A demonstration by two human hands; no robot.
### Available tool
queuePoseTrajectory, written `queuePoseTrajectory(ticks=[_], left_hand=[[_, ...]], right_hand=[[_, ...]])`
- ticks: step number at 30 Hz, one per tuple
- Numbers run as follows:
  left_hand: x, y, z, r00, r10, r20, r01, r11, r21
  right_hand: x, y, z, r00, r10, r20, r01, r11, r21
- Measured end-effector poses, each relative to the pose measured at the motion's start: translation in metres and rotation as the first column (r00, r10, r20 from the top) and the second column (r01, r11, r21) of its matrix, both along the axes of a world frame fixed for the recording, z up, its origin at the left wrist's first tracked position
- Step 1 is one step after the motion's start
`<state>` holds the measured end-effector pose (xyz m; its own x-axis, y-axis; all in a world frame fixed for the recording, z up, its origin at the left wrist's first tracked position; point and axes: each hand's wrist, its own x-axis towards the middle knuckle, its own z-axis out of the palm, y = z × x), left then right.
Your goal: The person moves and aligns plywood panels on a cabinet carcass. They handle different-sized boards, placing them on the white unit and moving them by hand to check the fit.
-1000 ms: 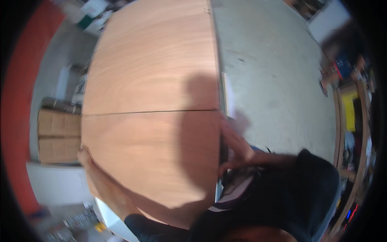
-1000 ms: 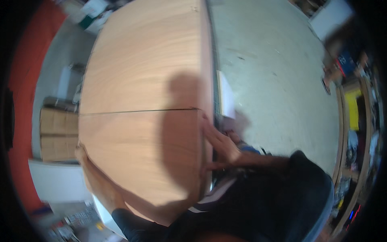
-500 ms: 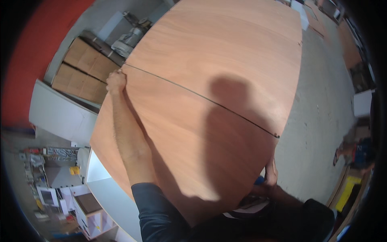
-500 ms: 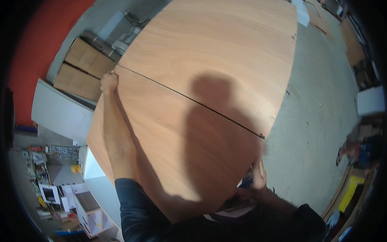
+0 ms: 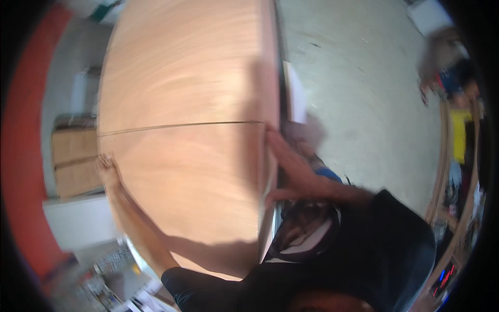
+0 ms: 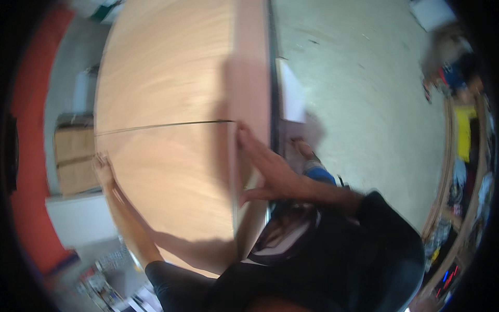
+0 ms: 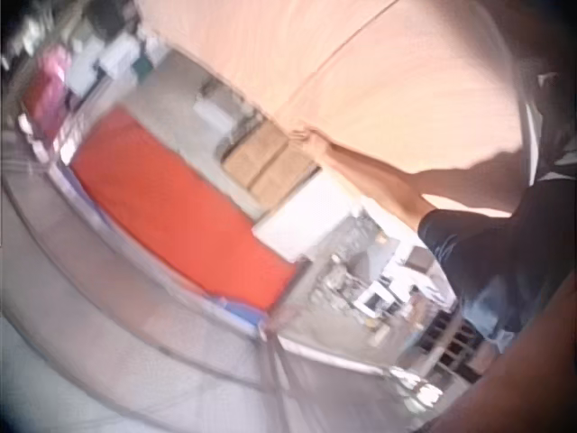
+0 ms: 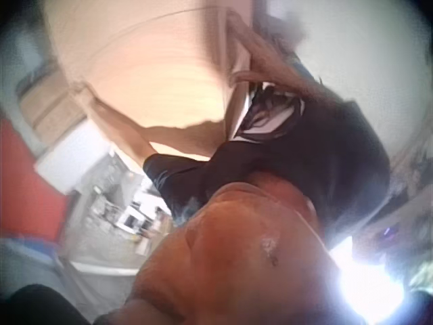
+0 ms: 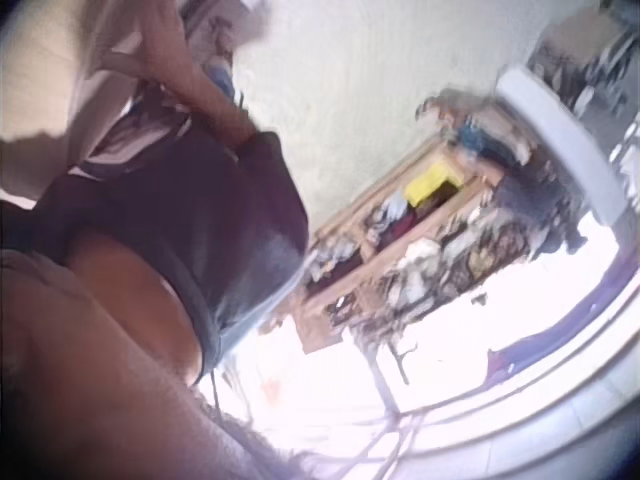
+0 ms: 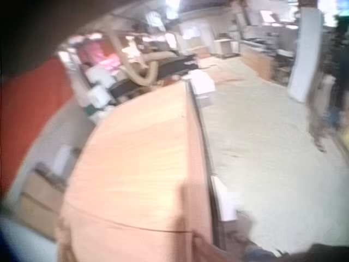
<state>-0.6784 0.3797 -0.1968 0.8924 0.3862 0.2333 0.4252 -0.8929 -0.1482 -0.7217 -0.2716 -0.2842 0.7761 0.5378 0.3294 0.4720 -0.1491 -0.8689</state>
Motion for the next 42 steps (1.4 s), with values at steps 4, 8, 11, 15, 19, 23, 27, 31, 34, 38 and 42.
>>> queuePoseTrajectory(ticks=[4, 8, 11, 15, 19, 23, 27, 31, 34, 38, 42], left_hand=[[-0.147, -0.056, 0.025, 0.846, 0.528, -0.076, -0.533, 0.841, -0.089], [-0.252, -0.093, 0.017, 0.740, 0.668, -0.075, -0.580, 0.579, -0.574], [-0.293, -0.117, -0.018, 0.496, 0.821, 0.284, -0.068, 0.362, -0.930], [-0.305, -0.127, -0.027, 0.555, 0.779, 0.291, 0.206, 0.210, -0.956], [-0.295, -0.136, -0.012, 0.543, 0.815, 0.205, 0.186, 0.121, -0.975], [-0.290, -0.146, -0.007, 0.570, 0.788, 0.232, 0.129, 0.193, -0.973], [-0.293, -0.145, -0.010, 0.589, 0.783, 0.199, 0.092, 0.179, -0.979], [-0.291, -0.142, -0.009, 0.567, 0.803, 0.185, 0.013, 0.216, -0.976], [-0.290, -0.147, -0.008, 0.563, 0.802, 0.197, 0.082, 0.183, -0.980], [-0.291, -0.150, -0.009, 0.607, 0.747, 0.272, 0.143, 0.234, -0.962], [-0.291, -0.140, -0.011, 0.713, 0.670, 0.207, 0.176, 0.114, -0.978]], right_hand=[[0.013, -0.001, -0.001, 0.999, 0.003, -0.052, -0.003, 1.000, -0.001], [0.026, 0.004, -0.009, 0.998, -0.045, -0.033, 0.048, 0.995, 0.085], [0.027, 0.007, -0.016, 0.999, -0.030, -0.043, 0.036, 0.991, 0.128], [0.032, 0.005, -0.017, 0.999, -0.027, -0.028, 0.029, 0.995, 0.092], [0.041, 0.002, -0.014, 0.999, 0.031, -0.008, -0.030, 0.998, 0.063], [0.044, -0.002, -0.021, 0.998, 0.064, 0.020, -0.065, 0.993, 0.099], [0.045, -0.008, -0.036, 0.993, 0.112, 0.032, -0.115, 0.986, 0.119], [0.047, -0.011, -0.035, 0.991, 0.130, 0.025, -0.132, 0.988, 0.076], [0.043, -0.008, -0.027, 0.991, 0.132, -0.014, -0.132, 0.991, 0.036], [0.039, -0.002, -0.018, 0.997, 0.078, 0.001, -0.078, 0.997, 0.013], [0.045, -0.004, -0.018, 0.998, 0.063, -0.030, -0.063, 0.998, 0.020]])
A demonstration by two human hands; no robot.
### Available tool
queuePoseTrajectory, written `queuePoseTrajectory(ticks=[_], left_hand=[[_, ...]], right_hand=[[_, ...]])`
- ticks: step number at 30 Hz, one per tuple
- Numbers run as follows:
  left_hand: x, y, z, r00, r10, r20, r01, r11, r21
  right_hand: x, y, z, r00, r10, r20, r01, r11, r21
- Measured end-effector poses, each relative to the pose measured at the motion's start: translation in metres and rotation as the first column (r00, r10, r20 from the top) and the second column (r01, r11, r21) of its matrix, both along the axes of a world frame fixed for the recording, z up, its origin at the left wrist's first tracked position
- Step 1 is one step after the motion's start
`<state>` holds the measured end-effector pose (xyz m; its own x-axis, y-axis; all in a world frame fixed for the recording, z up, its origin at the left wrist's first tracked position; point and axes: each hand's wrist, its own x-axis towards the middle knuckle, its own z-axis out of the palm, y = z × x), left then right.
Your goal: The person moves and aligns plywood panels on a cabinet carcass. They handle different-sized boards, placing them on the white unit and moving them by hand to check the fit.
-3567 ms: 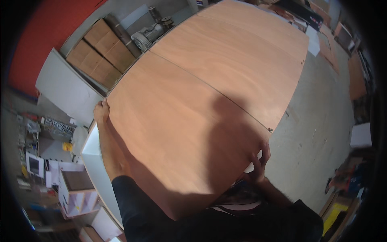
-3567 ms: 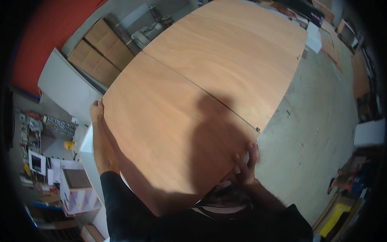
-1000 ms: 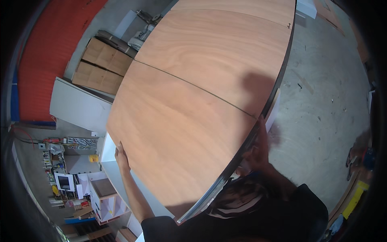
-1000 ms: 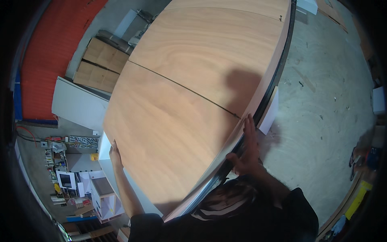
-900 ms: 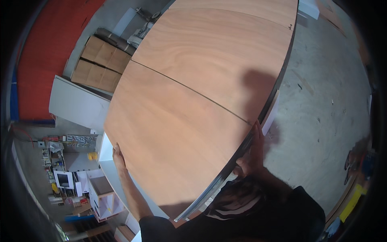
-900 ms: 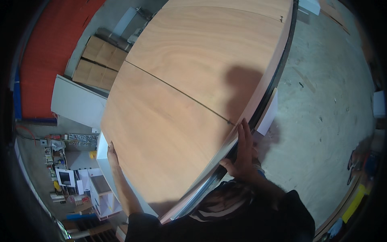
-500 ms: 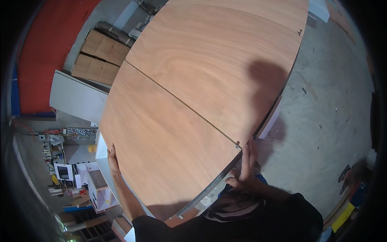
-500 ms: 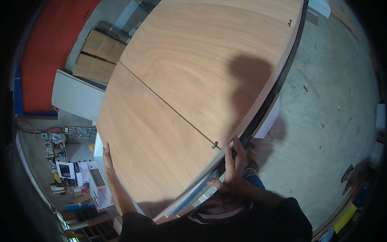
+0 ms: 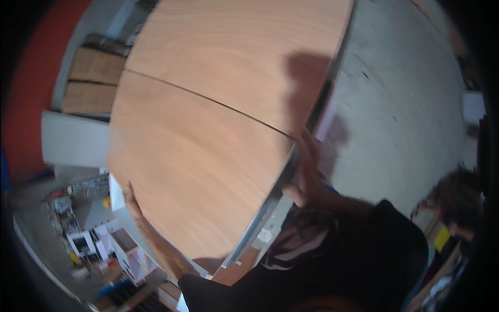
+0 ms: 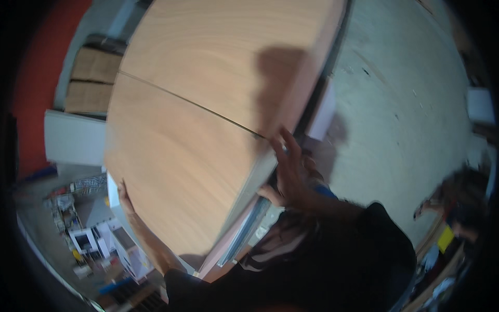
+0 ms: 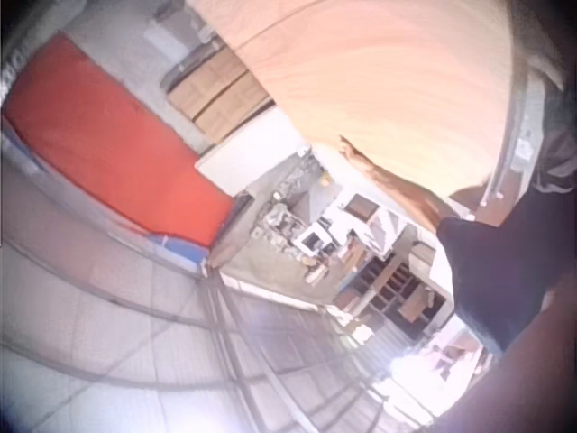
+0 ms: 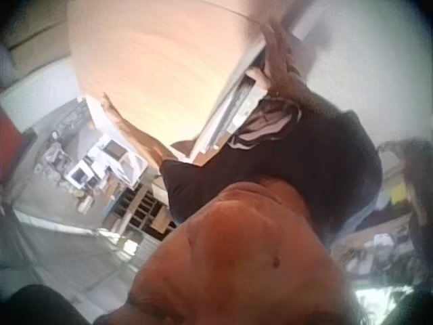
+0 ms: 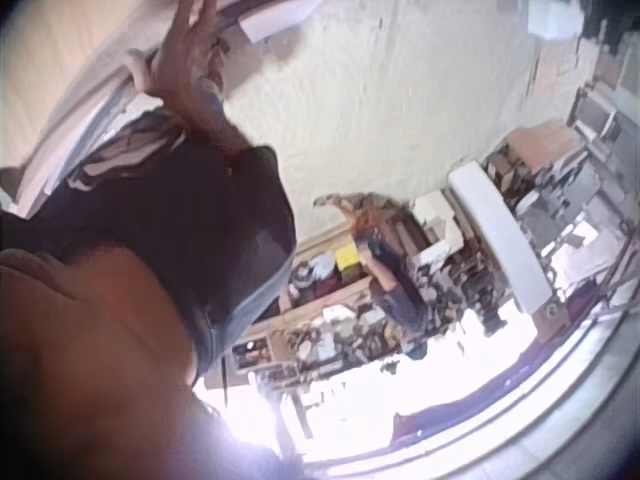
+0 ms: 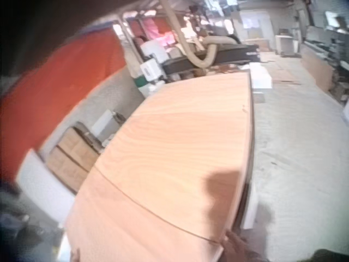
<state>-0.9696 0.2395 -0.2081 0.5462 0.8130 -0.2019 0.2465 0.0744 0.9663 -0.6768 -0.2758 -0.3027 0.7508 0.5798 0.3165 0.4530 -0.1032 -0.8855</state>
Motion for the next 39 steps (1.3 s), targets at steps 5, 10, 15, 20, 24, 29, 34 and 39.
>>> queuePoseTrajectory(ticks=[5, 10, 15, 20, 24, 29, 34, 39], left_hand=[[0.008, 0.008, -0.003, 0.999, 0.036, -0.024, -0.034, 0.997, 0.070], [0.013, 0.000, 0.002, 0.990, 0.036, -0.134, -0.014, 0.987, 0.162], [0.021, 0.001, 0.006, 0.955, 0.085, -0.285, -0.051, 0.991, 0.124], [0.023, 0.006, 0.005, 0.910, 0.134, -0.394, -0.036, 0.969, 0.246], [0.020, 0.017, 0.006, 0.847, 0.193, -0.496, 0.021, 0.919, 0.393], [0.024, 0.031, 0.006, 0.708, 0.273, -0.651, 0.237, 0.777, 0.583], [0.034, -0.026, 0.007, 0.618, 0.324, -0.716, 0.436, 0.617, 0.655], [0.044, -0.151, 0.027, 0.730, 0.216, -0.648, 0.333, 0.716, 0.613]], right_hand=[[0.002, 0.005, -0.003, 0.991, -0.088, 0.104, 0.082, 0.994, 0.067], [-0.005, 0.012, -0.011, 0.976, -0.170, 0.140, 0.158, 0.983, 0.090], [-0.011, -0.004, -0.011, 0.983, -0.180, 0.032, 0.175, 0.977, 0.122], [-0.013, -0.023, -0.013, 0.973, -0.230, 0.016, 0.224, 0.959, 0.173], [-0.021, -0.040, -0.024, 0.968, -0.249, 0.007, 0.247, 0.963, 0.107], [-0.030, -0.049, -0.018, 0.980, -0.196, -0.022, 0.197, 0.979, 0.053], [-0.017, -0.023, 0.001, 0.984, -0.119, 0.134, 0.109, 0.991, 0.076], [-0.010, 0.007, 0.004, 0.953, 0.091, 0.290, -0.127, 0.986, 0.107]])
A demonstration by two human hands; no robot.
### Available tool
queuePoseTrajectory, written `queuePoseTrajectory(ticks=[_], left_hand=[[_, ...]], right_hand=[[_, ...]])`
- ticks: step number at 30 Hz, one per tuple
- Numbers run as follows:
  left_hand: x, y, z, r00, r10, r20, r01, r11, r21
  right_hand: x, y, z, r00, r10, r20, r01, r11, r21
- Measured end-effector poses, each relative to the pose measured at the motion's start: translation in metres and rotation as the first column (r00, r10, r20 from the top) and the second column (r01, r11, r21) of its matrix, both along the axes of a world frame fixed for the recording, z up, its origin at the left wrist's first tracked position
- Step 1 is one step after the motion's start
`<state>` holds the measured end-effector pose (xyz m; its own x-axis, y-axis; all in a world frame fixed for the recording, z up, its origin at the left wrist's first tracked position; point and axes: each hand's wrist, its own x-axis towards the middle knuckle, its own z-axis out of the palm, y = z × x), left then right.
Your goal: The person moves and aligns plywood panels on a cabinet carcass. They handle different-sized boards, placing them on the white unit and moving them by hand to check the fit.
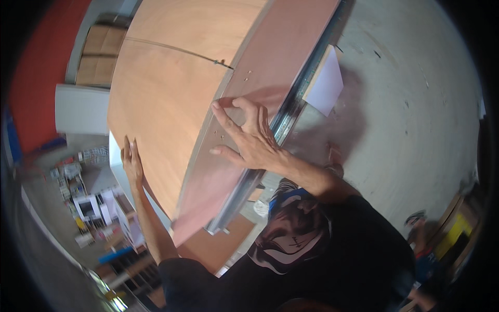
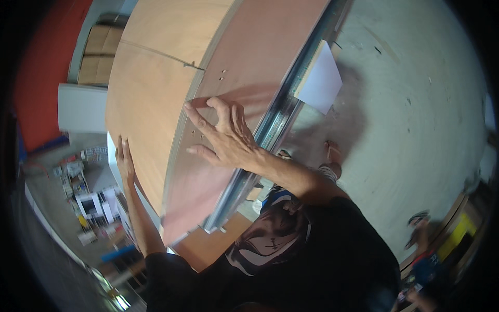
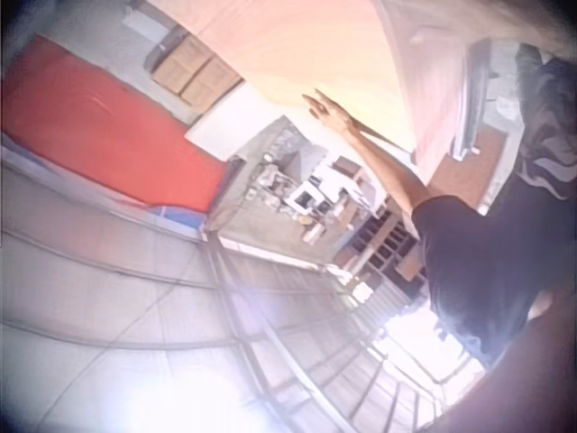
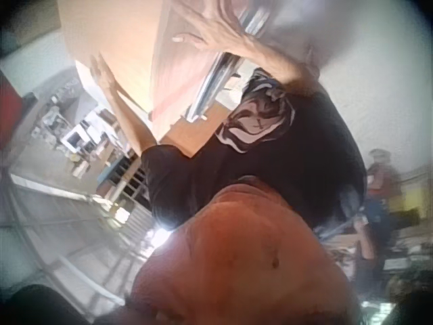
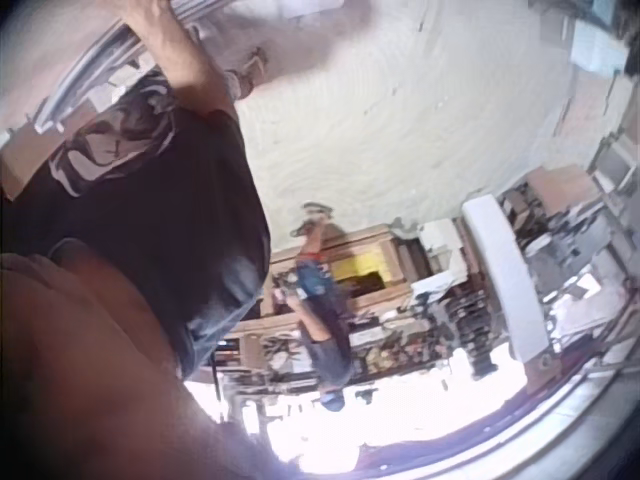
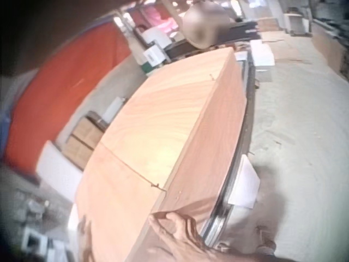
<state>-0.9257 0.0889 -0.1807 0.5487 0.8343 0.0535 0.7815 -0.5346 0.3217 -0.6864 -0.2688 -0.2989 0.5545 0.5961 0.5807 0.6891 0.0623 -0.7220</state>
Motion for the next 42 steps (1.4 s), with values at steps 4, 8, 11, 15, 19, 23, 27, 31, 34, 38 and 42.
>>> queuePoseTrajectory(ticks=[4, 8, 11, 15, 19, 23, 27, 31, 34, 38, 42], left_hand=[[0.003, -0.091, 0.016, 0.999, -0.023, -0.040, 0.025, 0.999, 0.037], [-0.003, -0.154, 0.024, 1.000, -0.015, 0.006, 0.015, 1.000, -0.005], [-0.020, -0.190, 0.024, 0.987, 0.061, 0.150, -0.046, 0.993, -0.106], [-0.052, -0.226, 0.022, 0.979, 0.054, 0.197, -0.048, 0.998, -0.033], [-0.088, -0.254, 0.009, 0.967, 0.044, 0.250, -0.060, 0.997, 0.056], [-0.111, -0.261, -0.017, 0.950, 0.063, 0.305, -0.135, 0.966, 0.221], [-0.120, -0.256, -0.039, 0.889, 0.122, 0.441, -0.237, 0.947, 0.217], [-0.126, -0.253, -0.041, 0.886, 0.065, 0.459, -0.198, 0.948, 0.248], [-0.127, -0.253, -0.037, 0.892, 0.045, 0.450, -0.188, 0.942, 0.279], [-0.126, -0.253, -0.035, 0.905, 0.048, 0.422, -0.195, 0.930, 0.313], [-0.125, -0.252, -0.038, 0.876, 0.064, 0.478, -0.225, 0.931, 0.288]], right_hand=[[0.040, 0.005, -0.014, 0.984, -0.158, 0.086, 0.147, 0.982, 0.117], [0.071, 0.001, -0.029, 0.984, -0.150, 0.099, 0.152, 0.988, -0.016], [0.057, -0.001, -0.032, 0.990, -0.048, 0.136, 0.048, 0.999, -0.002], [0.042, 0.002, -0.033, 0.971, 0.038, 0.237, -0.038, 0.999, -0.006], [0.077, 0.005, -0.043, 0.979, -0.060, 0.197, 0.061, 0.998, 0.003], [0.100, 0.002, -0.048, 0.954, -0.060, 0.292, 0.060, 0.998, 0.010], [0.093, -0.002, -0.040, 0.905, -0.021, 0.425, 0.026, 1.000, -0.007], [0.076, -0.007, -0.020, 0.964, -0.127, 0.235, 0.125, 0.992, 0.021], [0.059, -0.011, 0.007, 0.915, -0.136, 0.380, 0.086, 0.986, 0.144], [0.032, 0.005, 0.055, 0.809, -0.045, 0.587, -0.064, 0.984, 0.165], [0.013, 0.037, 0.080, 0.779, 0.179, 0.601, -0.216, 0.976, -0.010]])
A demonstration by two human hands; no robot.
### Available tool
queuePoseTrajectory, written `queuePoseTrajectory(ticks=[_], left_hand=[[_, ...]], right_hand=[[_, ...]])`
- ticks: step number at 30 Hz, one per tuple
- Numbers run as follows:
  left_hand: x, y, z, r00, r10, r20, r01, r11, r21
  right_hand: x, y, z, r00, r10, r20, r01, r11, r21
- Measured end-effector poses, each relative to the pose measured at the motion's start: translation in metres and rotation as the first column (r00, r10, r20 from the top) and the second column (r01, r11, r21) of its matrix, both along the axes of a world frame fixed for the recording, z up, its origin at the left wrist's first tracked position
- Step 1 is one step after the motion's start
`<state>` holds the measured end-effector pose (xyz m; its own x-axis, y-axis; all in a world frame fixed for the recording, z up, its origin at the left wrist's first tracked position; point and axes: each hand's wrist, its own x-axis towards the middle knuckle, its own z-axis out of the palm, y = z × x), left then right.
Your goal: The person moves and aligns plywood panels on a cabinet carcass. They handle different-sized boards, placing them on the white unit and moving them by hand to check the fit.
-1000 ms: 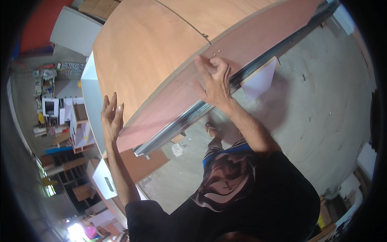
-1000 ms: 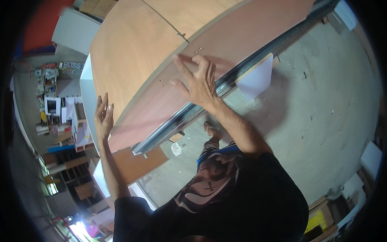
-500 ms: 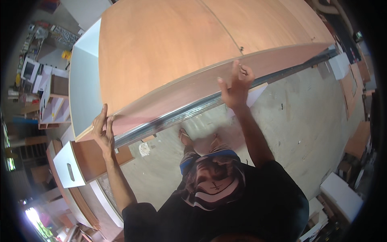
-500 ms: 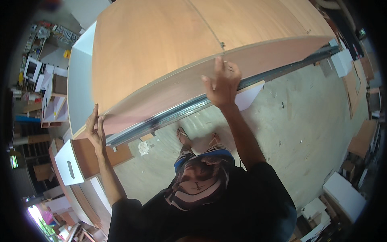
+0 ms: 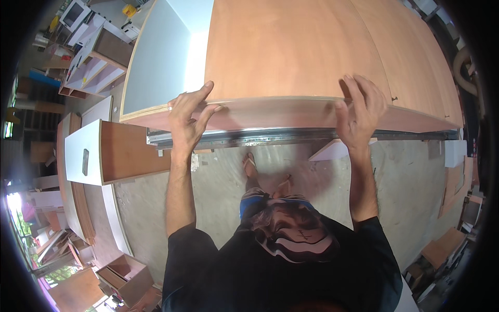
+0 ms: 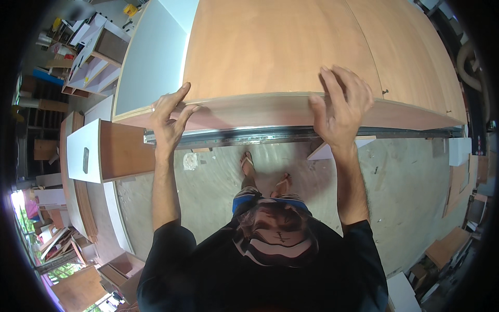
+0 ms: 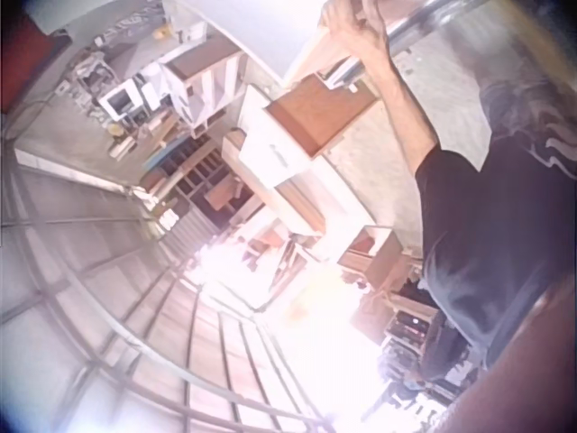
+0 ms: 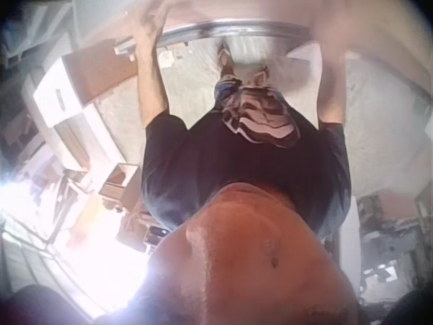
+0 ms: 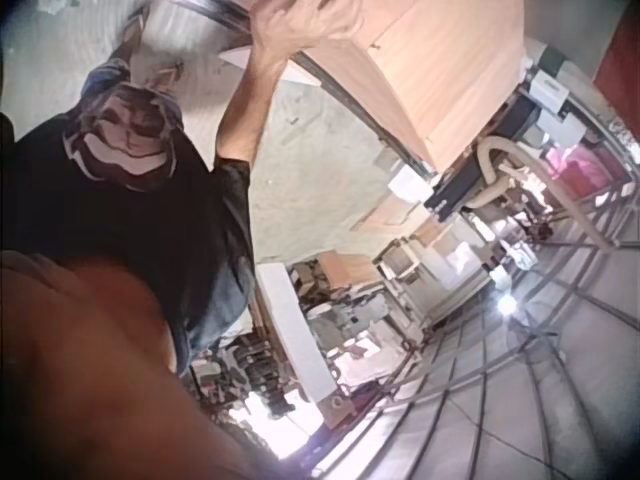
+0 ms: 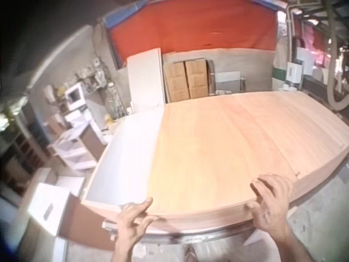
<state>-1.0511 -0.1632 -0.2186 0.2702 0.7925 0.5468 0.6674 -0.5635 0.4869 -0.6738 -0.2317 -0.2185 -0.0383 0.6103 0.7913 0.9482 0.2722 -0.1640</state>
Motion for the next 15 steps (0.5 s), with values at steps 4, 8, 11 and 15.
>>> queuePoseTrajectory(ticks=[4, 8, 11, 15], left_hand=[[-0.001, 0.001, 0.000, 0.999, 0.003, 0.035, -0.002, 0.999, -0.042], [-0.003, 0.000, 0.003, 0.998, 0.032, 0.047, -0.028, 0.995, -0.095], [-0.004, -0.001, 0.004, 0.998, 0.051, 0.045, -0.045, 0.992, -0.115], [-0.001, 0.001, 0.002, 0.998, 0.042, 0.036, -0.041, 0.998, -0.041]], right_hand=[[-0.020, 0.014, -0.009, 0.994, -0.085, 0.074, 0.093, 0.989, -0.115], [-0.022, 0.018, -0.022, 0.993, -0.097, 0.066, 0.101, 0.994, -0.052], [-0.017, 0.020, -0.026, 0.991, -0.093, 0.092, 0.096, 0.995, -0.029], [-0.014, 0.021, -0.027, 0.997, -0.055, 0.061, 0.056, 0.998, -0.017]])
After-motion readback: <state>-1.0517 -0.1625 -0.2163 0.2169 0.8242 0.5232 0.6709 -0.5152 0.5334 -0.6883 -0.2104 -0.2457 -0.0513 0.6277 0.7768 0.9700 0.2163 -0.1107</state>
